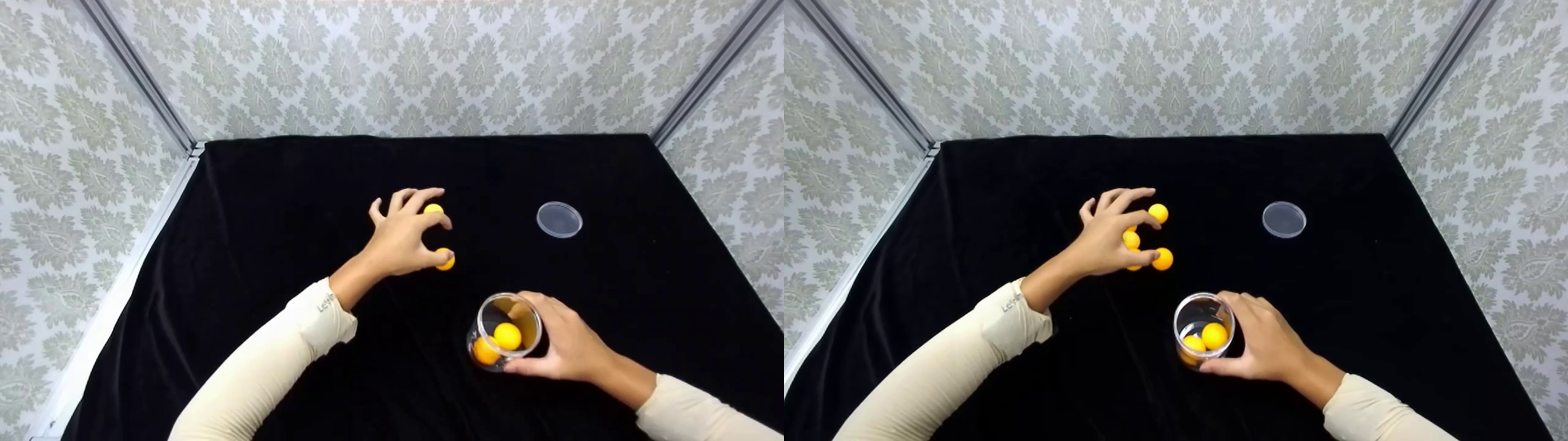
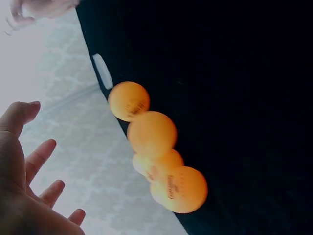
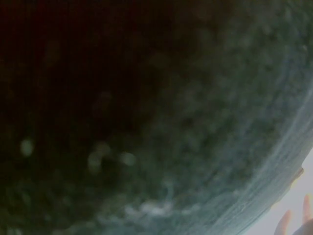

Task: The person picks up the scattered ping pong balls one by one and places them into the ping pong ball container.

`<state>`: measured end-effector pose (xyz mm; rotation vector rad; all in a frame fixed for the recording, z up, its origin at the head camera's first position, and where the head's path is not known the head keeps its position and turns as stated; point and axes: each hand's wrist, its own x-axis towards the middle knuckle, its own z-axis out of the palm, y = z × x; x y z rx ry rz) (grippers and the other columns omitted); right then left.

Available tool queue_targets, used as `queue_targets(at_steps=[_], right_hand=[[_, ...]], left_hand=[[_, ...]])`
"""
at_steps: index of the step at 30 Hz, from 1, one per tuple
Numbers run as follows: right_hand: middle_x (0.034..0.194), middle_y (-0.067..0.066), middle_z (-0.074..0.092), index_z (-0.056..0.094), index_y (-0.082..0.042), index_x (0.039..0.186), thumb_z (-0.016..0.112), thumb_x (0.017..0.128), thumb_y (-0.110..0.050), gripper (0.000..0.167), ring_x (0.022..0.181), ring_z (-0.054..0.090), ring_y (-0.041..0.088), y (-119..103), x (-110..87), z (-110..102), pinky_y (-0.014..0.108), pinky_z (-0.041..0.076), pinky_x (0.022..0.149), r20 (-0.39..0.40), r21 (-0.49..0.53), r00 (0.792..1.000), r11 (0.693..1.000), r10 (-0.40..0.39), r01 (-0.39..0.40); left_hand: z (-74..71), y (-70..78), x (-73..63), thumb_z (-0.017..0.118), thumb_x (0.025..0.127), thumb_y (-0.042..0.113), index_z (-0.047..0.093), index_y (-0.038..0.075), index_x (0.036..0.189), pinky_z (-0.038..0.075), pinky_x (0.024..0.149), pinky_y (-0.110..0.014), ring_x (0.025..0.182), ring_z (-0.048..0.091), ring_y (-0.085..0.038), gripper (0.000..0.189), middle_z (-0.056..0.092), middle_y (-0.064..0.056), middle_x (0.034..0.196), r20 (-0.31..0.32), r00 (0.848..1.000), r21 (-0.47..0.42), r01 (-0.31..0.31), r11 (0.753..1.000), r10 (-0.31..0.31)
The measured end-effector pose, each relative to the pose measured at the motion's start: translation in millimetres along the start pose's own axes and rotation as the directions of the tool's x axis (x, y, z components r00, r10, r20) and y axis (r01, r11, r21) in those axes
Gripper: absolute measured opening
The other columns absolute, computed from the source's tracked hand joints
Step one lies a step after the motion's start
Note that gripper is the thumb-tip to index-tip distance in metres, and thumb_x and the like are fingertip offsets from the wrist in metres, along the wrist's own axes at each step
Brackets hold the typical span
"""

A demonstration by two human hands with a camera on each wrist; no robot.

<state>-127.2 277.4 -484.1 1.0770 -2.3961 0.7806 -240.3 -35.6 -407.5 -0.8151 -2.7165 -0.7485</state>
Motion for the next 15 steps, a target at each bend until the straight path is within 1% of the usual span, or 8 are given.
queue_targets(at_steps=[4,7,10,15], right_hand=[[0.117,-0.007,0.068,0.059,-0.008,0.135,0.094,0.056,-0.059,0.100,0.104,0.066,0.020,0,0.3,0,0.012,0.038,0.105,0.003,0.003,1.000,1.000,0.001,-0.001],[0.117,-0.006,0.068,0.059,-0.008,0.135,0.094,0.056,-0.059,0.100,0.105,0.066,0.021,0,0.1,0,0.012,0.037,0.106,0.005,0.003,1.000,1.000,0.003,-0.003],[0.118,-0.005,0.068,0.059,-0.008,0.134,0.094,0.056,-0.059,0.100,0.105,0.066,0.021,0,-0.2,-1,0.012,0.037,0.106,0.006,0.001,1.000,1.000,0.008,-0.008],[0.119,-0.006,0.067,0.059,-0.008,0.134,0.094,0.056,-0.059,0.100,0.105,0.066,0.020,0,-0.3,-1,0.012,0.038,0.105,0.007,-0.008,1.000,1.000,0.008,-0.008]], left_hand=[[5.7,-11.0,2.0,0.080,0.075,0.054,0.070,0.035,0.102,0.010,0.107,-0.081,0.144,0.030,-0.029,0.035,0.040,0.010,0.159,0.012,0.998,0.027,0.055,0.998,-0.055],[11.1,-17.3,2.2,0.079,0.076,0.056,0.070,0.035,0.103,0.010,0.107,-0.081,0.145,0.030,-0.029,0.035,0.039,0.009,0.160,0.029,0.996,0.035,0.081,0.996,-0.082],[17.1,-21.5,1.5,0.078,0.074,0.058,0.071,0.034,0.104,0.011,0.106,-0.082,0.145,0.030,-0.030,0.038,0.039,0.009,0.160,0.041,0.995,0.059,0.090,0.994,-0.093],[27.7,-25.3,-1.7,0.076,0.070,0.061,0.072,0.032,0.104,0.013,0.103,-0.085,0.143,0.033,-0.034,0.044,0.041,0.007,0.159,0.060,0.994,0.120,0.082,0.989,-0.090]])
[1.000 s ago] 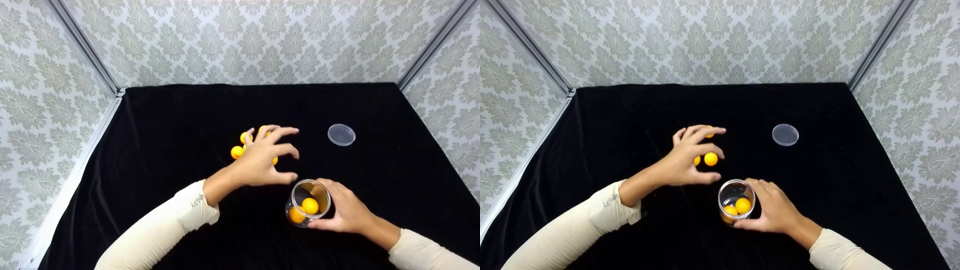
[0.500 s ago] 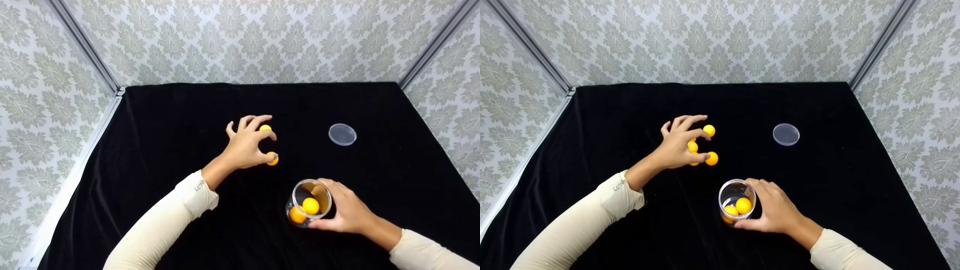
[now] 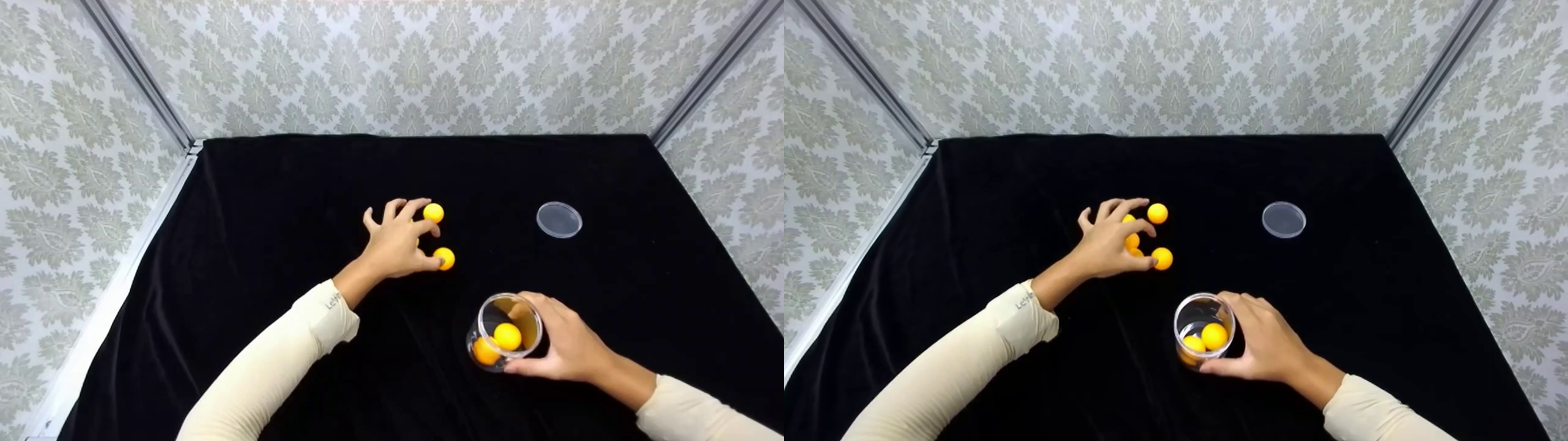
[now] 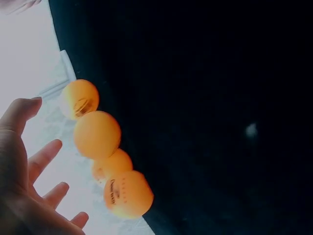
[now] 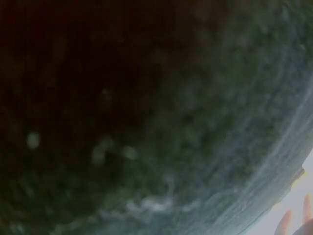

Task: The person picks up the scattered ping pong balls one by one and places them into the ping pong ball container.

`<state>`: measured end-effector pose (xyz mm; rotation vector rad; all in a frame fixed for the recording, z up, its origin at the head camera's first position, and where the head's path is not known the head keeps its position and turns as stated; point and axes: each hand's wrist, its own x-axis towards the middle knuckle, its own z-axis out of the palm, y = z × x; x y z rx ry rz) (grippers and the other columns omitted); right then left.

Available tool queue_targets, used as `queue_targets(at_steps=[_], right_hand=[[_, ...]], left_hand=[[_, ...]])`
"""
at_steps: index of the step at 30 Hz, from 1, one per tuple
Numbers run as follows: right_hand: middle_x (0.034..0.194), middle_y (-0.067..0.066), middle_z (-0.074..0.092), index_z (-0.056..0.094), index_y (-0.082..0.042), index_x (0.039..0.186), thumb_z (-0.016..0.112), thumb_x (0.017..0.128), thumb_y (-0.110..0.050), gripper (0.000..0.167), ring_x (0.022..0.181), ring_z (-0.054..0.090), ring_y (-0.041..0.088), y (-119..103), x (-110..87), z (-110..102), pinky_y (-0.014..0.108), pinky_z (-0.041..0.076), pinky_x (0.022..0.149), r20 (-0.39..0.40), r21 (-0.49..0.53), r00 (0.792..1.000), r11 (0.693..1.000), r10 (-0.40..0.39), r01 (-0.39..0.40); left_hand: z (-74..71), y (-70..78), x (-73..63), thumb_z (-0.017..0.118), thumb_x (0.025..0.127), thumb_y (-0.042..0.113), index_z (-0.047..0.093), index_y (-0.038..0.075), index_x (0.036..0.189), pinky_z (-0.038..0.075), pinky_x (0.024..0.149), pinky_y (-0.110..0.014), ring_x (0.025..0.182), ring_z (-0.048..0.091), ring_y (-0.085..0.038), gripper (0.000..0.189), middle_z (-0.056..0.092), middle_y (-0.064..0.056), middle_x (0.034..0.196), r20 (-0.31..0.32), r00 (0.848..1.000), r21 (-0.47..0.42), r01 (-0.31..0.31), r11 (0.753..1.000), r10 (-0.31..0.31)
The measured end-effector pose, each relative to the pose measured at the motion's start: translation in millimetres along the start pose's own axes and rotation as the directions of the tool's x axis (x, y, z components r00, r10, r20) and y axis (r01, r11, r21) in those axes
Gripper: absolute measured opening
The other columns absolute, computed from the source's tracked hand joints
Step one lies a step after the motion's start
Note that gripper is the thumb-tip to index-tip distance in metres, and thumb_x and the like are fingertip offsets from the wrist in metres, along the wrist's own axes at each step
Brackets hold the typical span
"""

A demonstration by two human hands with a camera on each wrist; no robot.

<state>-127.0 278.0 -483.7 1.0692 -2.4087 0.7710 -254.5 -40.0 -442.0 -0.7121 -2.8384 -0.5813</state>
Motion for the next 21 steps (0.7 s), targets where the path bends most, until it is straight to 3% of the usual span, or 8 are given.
queue_targets(at_steps=[13,21], right_hand=[[0.117,-0.006,0.067,0.059,-0.008,0.134,0.094,0.056,-0.058,0.100,0.104,0.066,0.020,0,-0.5,2,0.011,0.038,0.105,-0.007,0.009,1.000,1.000,-0.007,0.007],[0.117,-0.004,0.067,0.060,-0.007,0.131,0.094,0.056,-0.058,0.097,0.105,0.066,0.020,1,0.1,1,0.011,0.038,0.106,-0.008,0.020,1.000,1.000,-0.010,0.010]], left_hand=[[17.8,2.7,-4.1,0.076,0.070,0.064,0.071,0.034,0.101,0.013,0.103,-0.086,0.144,0.032,-0.035,0.044,0.041,0.007,0.158,0.032,0.999,0.042,-0.007,0.999,0.006],[24.8,1.9,-5.2,0.077,0.072,0.056,0.070,0.036,0.101,0.014,0.105,-0.084,0.147,0.031,-0.036,0.036,0.041,0.006,0.158,0.036,0.999,0.081,0.008,0.997,-0.011]])
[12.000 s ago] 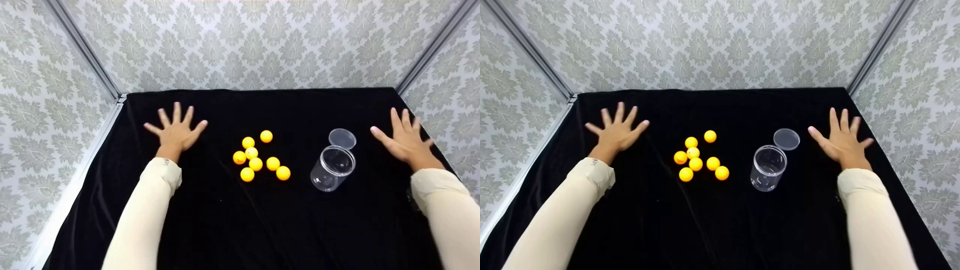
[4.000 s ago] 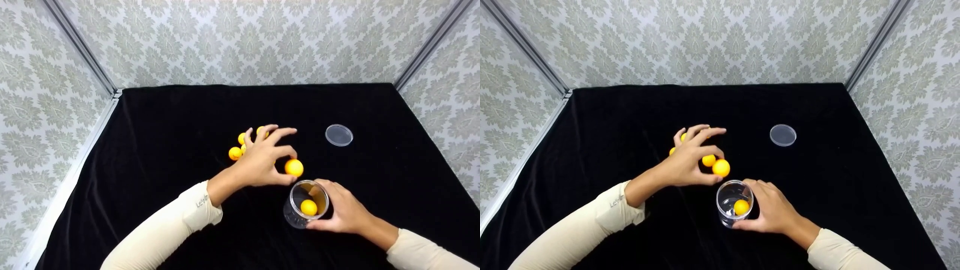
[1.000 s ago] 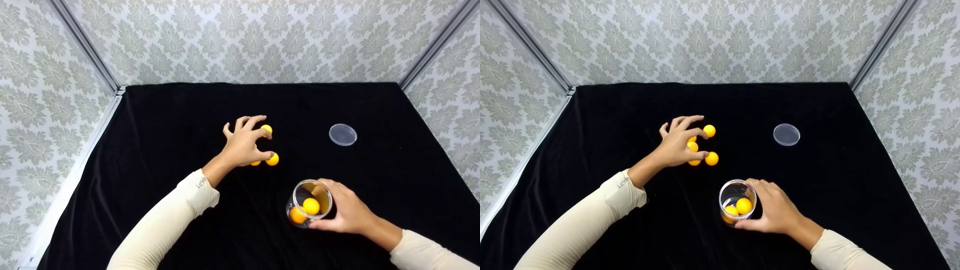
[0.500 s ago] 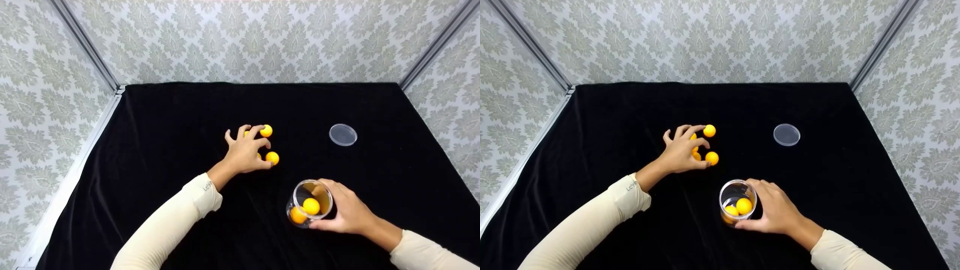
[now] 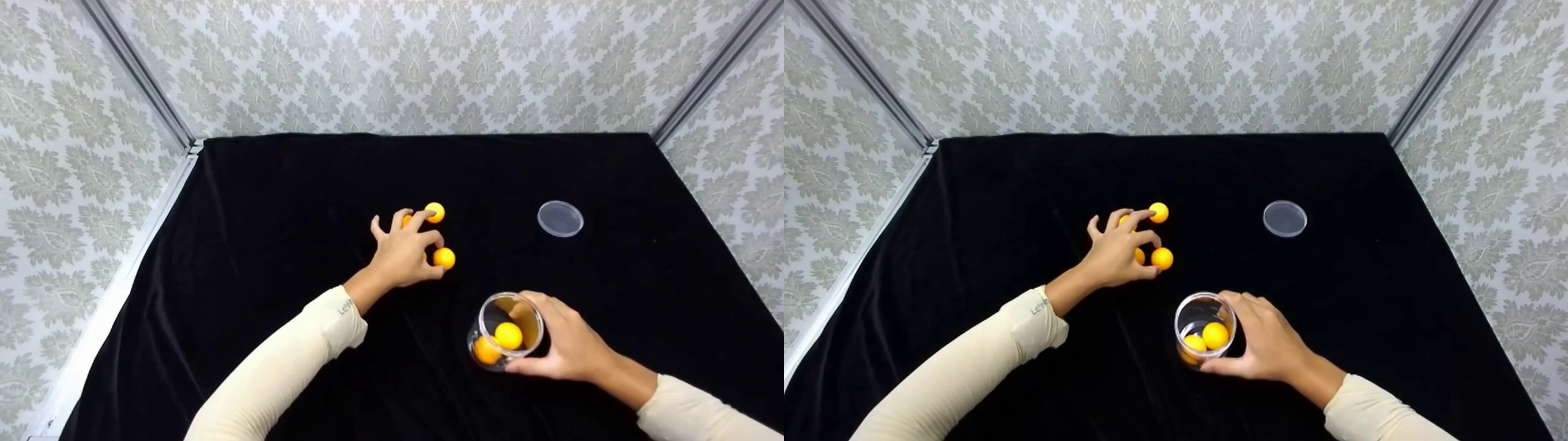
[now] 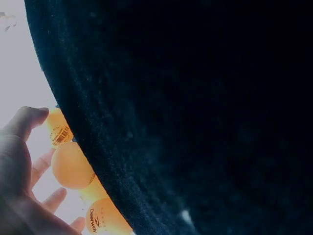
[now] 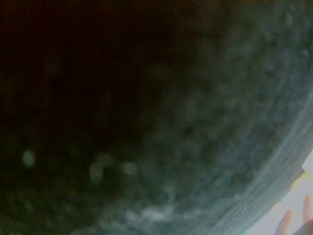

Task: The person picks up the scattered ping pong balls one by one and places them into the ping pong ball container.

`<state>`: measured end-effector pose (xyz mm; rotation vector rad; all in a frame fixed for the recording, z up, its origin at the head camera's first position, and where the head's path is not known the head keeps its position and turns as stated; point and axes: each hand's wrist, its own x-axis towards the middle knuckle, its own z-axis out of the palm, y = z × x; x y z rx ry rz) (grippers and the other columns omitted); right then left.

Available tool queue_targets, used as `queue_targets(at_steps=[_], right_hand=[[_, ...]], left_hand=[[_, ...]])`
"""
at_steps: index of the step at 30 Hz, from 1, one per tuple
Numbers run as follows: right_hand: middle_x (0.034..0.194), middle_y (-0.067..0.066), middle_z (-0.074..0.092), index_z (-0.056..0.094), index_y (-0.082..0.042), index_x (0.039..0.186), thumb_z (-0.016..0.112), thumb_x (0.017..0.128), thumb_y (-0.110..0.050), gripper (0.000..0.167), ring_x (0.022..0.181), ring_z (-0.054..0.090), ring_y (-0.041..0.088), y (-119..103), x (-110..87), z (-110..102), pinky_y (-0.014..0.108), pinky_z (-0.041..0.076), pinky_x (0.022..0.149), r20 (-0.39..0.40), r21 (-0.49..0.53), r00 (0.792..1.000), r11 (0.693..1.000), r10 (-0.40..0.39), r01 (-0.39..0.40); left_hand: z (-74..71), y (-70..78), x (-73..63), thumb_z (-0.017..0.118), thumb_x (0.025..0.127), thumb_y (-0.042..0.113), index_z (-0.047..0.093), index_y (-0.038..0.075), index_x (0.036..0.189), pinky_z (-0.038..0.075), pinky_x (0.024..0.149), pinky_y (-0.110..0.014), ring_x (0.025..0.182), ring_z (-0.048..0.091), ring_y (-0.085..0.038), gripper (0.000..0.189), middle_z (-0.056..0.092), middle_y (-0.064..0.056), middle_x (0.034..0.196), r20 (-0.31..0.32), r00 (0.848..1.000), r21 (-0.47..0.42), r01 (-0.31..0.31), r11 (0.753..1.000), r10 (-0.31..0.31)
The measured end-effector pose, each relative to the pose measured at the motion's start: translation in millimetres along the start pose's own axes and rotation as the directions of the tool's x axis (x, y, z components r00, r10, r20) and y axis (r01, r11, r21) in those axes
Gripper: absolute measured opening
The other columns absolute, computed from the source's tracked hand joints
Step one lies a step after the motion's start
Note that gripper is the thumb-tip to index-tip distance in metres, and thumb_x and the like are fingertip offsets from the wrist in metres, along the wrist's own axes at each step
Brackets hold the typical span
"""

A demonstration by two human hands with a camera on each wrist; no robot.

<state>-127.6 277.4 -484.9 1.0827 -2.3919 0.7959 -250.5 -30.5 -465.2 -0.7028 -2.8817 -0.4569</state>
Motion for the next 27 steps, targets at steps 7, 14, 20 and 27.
queue_targets(at_steps=[7,14,20,27], right_hand=[[0.117,-0.003,0.067,0.061,-0.006,0.130,0.094,0.056,-0.058,0.096,0.105,0.066,0.020,-1,-0.2,0,0.011,0.037,0.106,0.000,-0.004,1.000,1.000,0.001,-0.001],[0.119,-0.003,0.067,0.061,-0.007,0.129,0.093,0.056,-0.059,0.095,0.105,0.066,0.020,-1,-0.3,0,0.011,0.038,0.105,0.002,-0.017,1.000,1.000,0.002,-0.002],[0.121,-0.004,0.066,0.062,-0.009,0.128,0.093,0.056,-0.059,0.092,0.105,0.066,0.020,-1,-0.1,0,0.012,0.038,0.104,0.003,-0.018,1.000,1.000,0.005,-0.004],[0.121,-0.002,0.067,0.062,-0.008,0.127,0.094,0.056,-0.058,0.092,0.105,0.066,0.020,-1,-0.9,0,0.012,0.039,0.104,0.000,-0.016,1.000,1.000,0.011,-0.011]], left_hand=[[-0.5,2.8,0.2,0.076,0.073,0.054,0.072,0.034,0.100,0.014,0.106,-0.084,0.147,0.030,-0.036,0.034,0.041,0.006,0.159,0.008,1.000,0.015,0.005,1.000,-0.005],[-4.5,3.1,0.3,0.077,0.072,0.053,0.072,0.034,0.097,0.012,0.106,-0.084,0.147,0.030,-0.035,0.031,0.041,0.007,0.159,-0.010,1.000,-0.002,0.009,1.000,-0.009],[-13.3,5.0,-2.2,0.078,0.071,0.051,0.072,0.033,0.094,0.013,0.104,-0.084,0.145,0.033,-0.034,0.030,0.045,0.006,0.156,-0.074,0.997,-0.037,-0.024,0.999,0.021],[-35.4,18.0,-7.9,0.079,0.072,0.053,0.073,0.033,0.094,0.013,0.105,-0.083,0.146,0.032,-0.032,0.030,0.044,0.009,0.157,-0.117,0.990,-0.069,-0.082,0.994,0.074]])
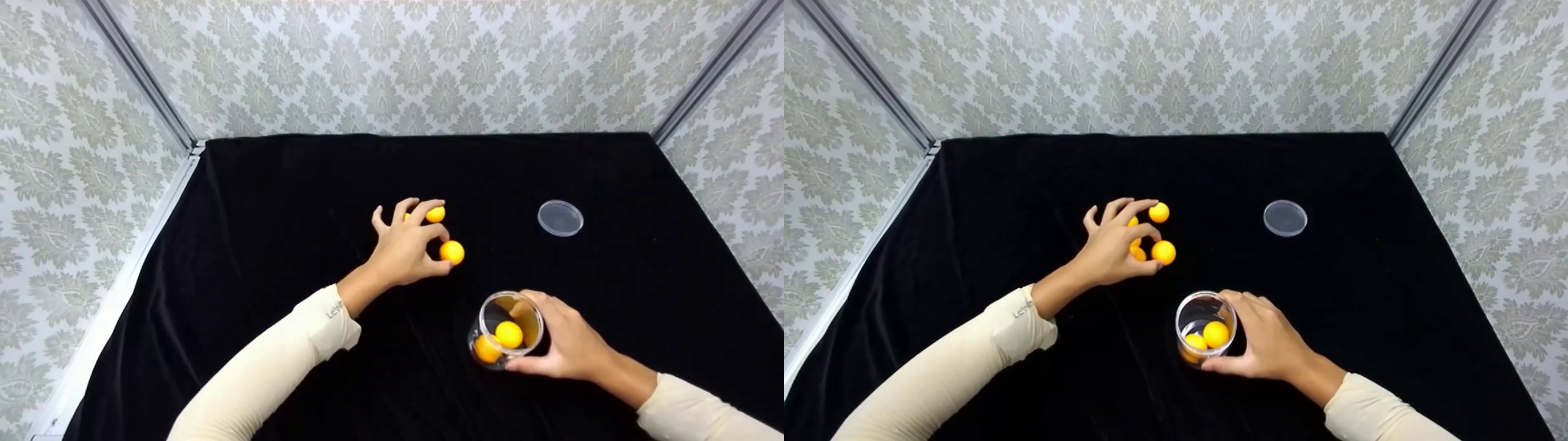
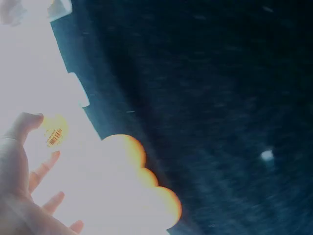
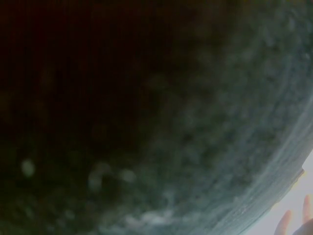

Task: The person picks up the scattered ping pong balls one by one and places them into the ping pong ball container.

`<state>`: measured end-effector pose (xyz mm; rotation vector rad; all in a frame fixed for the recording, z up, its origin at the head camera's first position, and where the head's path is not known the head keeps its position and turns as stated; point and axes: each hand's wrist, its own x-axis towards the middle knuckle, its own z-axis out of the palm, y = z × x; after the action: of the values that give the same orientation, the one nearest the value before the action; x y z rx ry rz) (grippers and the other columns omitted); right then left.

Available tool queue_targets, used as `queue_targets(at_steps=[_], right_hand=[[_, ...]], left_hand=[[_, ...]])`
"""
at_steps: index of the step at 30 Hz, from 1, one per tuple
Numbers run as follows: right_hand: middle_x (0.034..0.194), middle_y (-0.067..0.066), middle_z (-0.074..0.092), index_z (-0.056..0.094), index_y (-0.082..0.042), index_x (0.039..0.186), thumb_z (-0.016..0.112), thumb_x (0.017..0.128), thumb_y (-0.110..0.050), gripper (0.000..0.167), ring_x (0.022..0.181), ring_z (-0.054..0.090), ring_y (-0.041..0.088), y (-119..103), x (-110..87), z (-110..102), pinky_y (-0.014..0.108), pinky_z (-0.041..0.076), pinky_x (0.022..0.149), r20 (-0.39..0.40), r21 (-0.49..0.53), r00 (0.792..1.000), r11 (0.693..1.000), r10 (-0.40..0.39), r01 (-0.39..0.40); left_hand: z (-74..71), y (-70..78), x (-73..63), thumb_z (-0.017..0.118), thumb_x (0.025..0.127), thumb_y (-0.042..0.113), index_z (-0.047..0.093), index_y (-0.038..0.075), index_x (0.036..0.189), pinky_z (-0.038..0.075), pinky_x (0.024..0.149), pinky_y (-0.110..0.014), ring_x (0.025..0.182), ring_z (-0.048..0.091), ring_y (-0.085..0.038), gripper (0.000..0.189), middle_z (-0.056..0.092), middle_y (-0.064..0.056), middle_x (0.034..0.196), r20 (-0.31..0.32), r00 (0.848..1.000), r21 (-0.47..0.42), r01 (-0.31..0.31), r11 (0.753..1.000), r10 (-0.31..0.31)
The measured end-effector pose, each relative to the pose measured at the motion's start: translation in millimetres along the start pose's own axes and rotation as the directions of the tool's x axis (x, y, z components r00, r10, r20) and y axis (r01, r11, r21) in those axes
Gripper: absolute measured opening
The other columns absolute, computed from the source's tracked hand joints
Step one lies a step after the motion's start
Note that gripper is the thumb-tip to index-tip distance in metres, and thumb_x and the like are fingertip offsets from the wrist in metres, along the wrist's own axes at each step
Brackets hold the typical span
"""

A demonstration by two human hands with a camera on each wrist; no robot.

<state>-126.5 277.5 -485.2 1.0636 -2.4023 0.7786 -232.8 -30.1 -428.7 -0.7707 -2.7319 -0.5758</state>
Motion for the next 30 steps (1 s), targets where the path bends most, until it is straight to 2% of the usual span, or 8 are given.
queue_targets(at_steps=[6,13,19,23,30], right_hand=[[0.121,0.001,0.067,0.063,-0.006,0.127,0.094,0.056,-0.057,0.093,0.105,0.066,0.019,1,-0.9,0,0.012,0.039,0.104,-0.004,0.007,1.000,1.000,-0.004,0.004],[0.115,-0.005,0.068,0.059,-0.007,0.133,0.094,0.057,-0.056,0.098,0.103,0.066,0.017,1,-0.3,0,0.012,0.039,0.104,-0.006,0.028,1.000,0.999,-0.019,0.019],[0.118,-0.004,0.067,0.059,-0.008,0.133,0.094,0.057,-0.056,0.097,0.104,0.066,0.018,1,0.1,0,0.012,0.039,0.104,-0.003,0.031,1.000,0.999,-0.019,0.019],[0.120,-0.001,0.067,0.059,-0.007,0.132,0.094,0.058,-0.056,0.096,0.103,0.066,0.018,1,0.0,0,0.013,0.040,0.103,-0.001,0.020,1.000,1.000,-0.023,0.023],[0.124,0.002,0.066,0.057,-0.004,0.135,0.094,0.057,-0.057,0.101,0.104,0.067,0.019,1,-0.7,1,0.012,0.042,0.101,0.006,-0.009,1.000,1.000,-0.006,0.006]], left_hand=[[-19.0,20.4,-4.0,0.080,0.071,0.054,0.073,0.033,0.093,0.011,0.107,-0.082,0.147,0.030,-0.030,0.032,0.043,0.010,0.158,-0.048,0.997,-0.073,-0.071,0.995,0.067],[-30.1,42.7,-15.7,0.079,0.072,0.058,0.073,0.033,0.095,0.015,0.106,-0.080,0.147,0.031,-0.029,0.035,0.045,0.009,0.157,-0.086,0.982,-0.093,-0.174,0.980,0.166],[-37.7,59.4,-22.0,0.078,0.072,0.058,0.072,0.034,0.096,0.018,0.104,-0.080,0.146,0.033,-0.030,0.035,0.044,0.009,0.157,-0.104,0.969,-0.120,-0.235,0.965,0.224],[-39.7,70.3,-25.2,0.078,0.072,0.059,0.072,0.035,0.097,0.017,0.106,-0.079,0.147,0.031,-0.029,0.035,0.043,0.010,0.158,-0.095,0.963,-0.130,-0.262,0.956,0.251],[-35.8,85.6,-32.3,0.076,0.074,0.060,0.072,0.036,0.100,0.019,0.105,-0.079,0.147,0.031,-0.029,0.035,0.041,0.010,0.159,-0.036,0.951,-0.123,-0.311,0.943,0.309]])
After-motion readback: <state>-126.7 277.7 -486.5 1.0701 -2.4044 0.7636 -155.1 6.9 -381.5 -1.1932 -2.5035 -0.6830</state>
